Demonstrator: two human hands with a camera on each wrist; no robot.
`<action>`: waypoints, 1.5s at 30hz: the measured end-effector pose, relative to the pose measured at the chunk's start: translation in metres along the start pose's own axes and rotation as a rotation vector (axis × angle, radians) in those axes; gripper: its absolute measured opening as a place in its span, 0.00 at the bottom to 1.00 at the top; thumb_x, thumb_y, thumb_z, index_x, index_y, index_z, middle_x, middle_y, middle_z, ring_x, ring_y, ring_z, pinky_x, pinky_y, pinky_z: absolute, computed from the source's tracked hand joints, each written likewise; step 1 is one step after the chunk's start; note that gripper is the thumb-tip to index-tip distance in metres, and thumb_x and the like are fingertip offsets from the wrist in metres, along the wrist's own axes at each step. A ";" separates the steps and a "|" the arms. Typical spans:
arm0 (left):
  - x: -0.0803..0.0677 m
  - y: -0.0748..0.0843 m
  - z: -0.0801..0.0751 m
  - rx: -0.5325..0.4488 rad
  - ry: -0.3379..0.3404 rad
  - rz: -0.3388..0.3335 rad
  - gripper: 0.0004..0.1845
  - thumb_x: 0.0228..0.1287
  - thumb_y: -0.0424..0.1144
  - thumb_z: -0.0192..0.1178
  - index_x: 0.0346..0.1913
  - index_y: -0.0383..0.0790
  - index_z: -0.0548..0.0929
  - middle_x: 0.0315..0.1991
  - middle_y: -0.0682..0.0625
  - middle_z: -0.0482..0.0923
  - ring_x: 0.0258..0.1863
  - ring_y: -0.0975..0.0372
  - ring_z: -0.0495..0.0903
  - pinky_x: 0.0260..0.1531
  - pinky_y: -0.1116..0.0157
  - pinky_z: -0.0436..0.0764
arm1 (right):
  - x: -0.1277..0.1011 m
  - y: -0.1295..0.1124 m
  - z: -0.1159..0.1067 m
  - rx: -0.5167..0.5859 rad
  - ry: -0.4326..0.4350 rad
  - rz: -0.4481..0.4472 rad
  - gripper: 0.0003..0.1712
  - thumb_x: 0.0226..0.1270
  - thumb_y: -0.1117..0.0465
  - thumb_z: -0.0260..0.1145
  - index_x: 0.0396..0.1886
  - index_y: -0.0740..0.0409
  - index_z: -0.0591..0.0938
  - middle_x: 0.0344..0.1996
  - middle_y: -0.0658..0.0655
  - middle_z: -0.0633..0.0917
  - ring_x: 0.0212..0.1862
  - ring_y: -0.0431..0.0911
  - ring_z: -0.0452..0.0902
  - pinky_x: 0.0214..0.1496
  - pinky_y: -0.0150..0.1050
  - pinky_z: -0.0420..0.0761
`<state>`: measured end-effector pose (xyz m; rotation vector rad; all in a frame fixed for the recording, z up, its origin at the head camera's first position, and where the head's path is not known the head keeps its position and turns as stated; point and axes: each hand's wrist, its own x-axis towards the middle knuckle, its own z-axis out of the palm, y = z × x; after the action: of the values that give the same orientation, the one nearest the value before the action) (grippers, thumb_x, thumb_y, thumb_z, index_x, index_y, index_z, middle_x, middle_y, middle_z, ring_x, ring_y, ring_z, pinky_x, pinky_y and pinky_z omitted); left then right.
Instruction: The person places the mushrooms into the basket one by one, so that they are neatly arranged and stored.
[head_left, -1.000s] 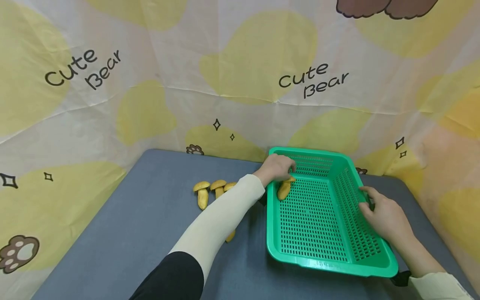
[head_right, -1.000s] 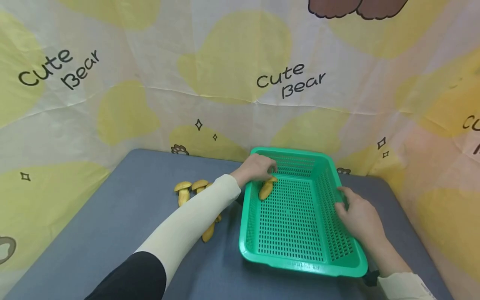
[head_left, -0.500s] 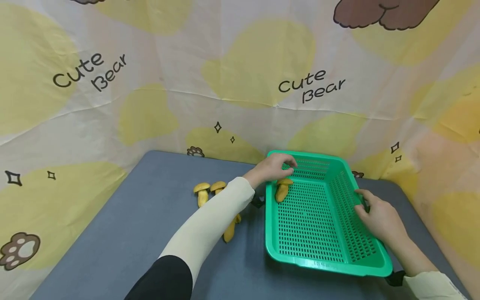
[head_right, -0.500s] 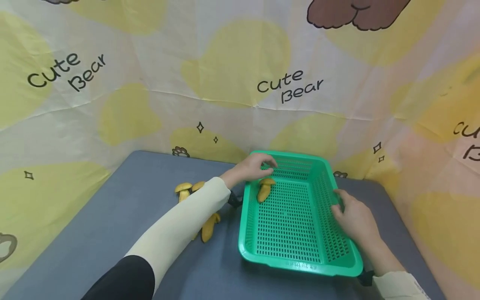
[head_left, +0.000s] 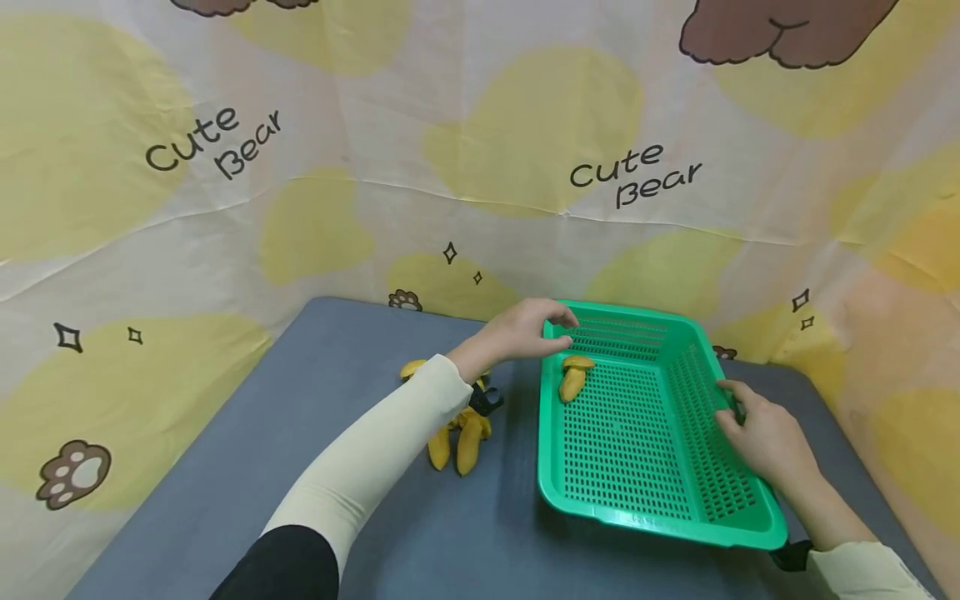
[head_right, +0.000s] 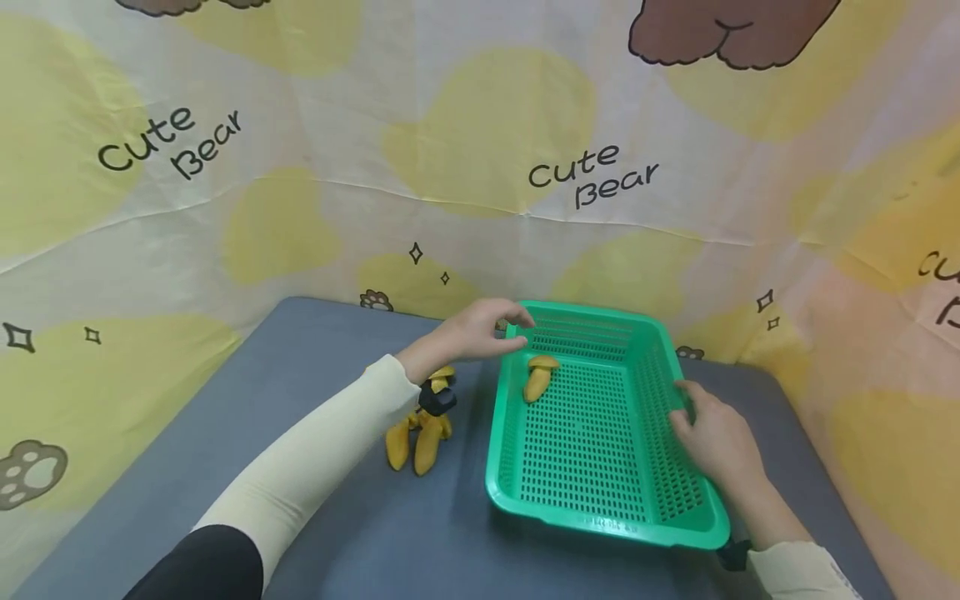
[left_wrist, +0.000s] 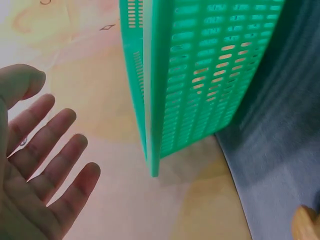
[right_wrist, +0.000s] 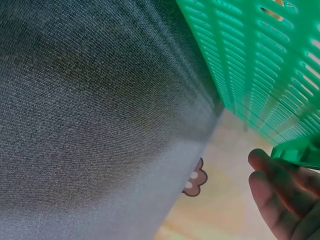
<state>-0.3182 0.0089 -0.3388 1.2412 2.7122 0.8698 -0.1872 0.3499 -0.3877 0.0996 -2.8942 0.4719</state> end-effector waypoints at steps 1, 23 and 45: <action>-0.005 0.000 -0.001 0.002 0.004 0.004 0.16 0.69 0.45 0.57 0.57 0.48 0.79 0.55 0.56 0.79 0.57 0.64 0.76 0.57 0.65 0.76 | 0.000 0.001 0.000 -0.001 -0.003 0.002 0.25 0.71 0.59 0.52 0.65 0.64 0.69 0.12 0.50 0.66 0.13 0.43 0.58 0.15 0.36 0.58; -0.093 -0.008 -0.006 0.149 0.089 -0.048 0.15 0.67 0.48 0.58 0.53 0.51 0.81 0.51 0.55 0.81 0.48 0.60 0.80 0.44 0.61 0.80 | 0.002 0.005 0.003 0.001 0.006 -0.007 0.24 0.71 0.59 0.52 0.63 0.65 0.71 0.11 0.49 0.65 0.12 0.42 0.56 0.15 0.36 0.57; -0.162 -0.055 0.014 0.066 0.077 -0.204 0.15 0.63 0.43 0.62 0.50 0.42 0.82 0.46 0.45 0.80 0.45 0.52 0.80 0.42 0.58 0.79 | 0.002 0.004 0.002 0.004 0.012 -0.013 0.24 0.71 0.59 0.51 0.63 0.65 0.71 0.10 0.49 0.64 0.12 0.42 0.55 0.14 0.36 0.57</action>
<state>-0.2425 -0.1274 -0.4096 0.9356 2.8850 0.8260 -0.1896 0.3528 -0.3907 0.1157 -2.8790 0.4747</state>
